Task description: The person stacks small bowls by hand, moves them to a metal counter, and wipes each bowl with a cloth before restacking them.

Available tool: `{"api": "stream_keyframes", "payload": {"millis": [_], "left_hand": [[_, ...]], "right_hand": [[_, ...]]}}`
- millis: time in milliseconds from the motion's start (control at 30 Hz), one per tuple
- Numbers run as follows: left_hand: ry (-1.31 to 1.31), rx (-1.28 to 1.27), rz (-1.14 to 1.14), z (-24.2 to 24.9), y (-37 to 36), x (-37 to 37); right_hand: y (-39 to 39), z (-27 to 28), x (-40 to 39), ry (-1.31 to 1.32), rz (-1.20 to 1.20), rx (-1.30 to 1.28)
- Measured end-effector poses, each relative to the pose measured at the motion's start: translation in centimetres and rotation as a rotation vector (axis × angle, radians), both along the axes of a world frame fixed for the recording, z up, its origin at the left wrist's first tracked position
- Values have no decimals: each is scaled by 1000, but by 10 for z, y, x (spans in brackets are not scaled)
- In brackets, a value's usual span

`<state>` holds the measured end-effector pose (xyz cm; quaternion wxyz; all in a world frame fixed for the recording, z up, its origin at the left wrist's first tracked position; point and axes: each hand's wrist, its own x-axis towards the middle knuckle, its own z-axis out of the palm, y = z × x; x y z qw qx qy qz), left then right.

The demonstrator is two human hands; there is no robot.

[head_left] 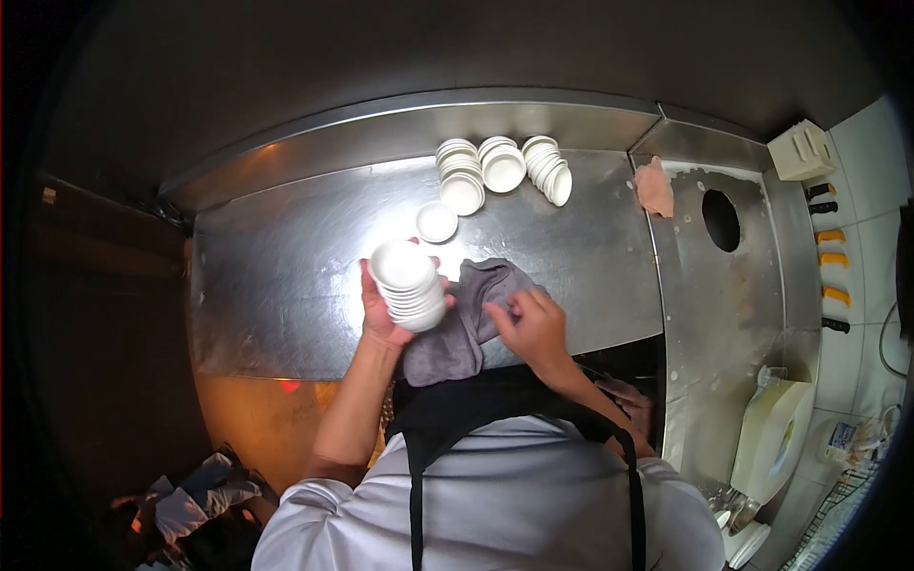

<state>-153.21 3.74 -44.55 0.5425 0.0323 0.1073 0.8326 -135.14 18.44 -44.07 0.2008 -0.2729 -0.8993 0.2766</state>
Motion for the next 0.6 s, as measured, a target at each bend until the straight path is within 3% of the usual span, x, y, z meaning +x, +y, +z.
{"api": "stream_keyframes", "payload": {"millis": [167,267,300,367,467,500,533,600], "left_hand": [[23,23,63,-8,-52,-19],[8,51,-20,-18,-72,-14],[-13,71,-41,-20,-72,-10],[-47,114,-89,-25,-73,-7],[-70,202,-183,-28,-70,-11],[-62,228,-224,-27,-68,-12],[-53,254,-269,-24,-66,-14],[-31,308,-356,-15,-59,-19]], "right_hand": [[-2,-24,-32,-203,19,62],[11,-9,-22,-37,-40,-661],[20,-19,-13,190,40,-863],[21,33,-9,385,-87,-1184],[22,107,-3,749,153,-1366],[17,121,1,869,82,-1370],[12,128,6,992,7,-1368],[15,93,23,1002,-22,-1558]]}}
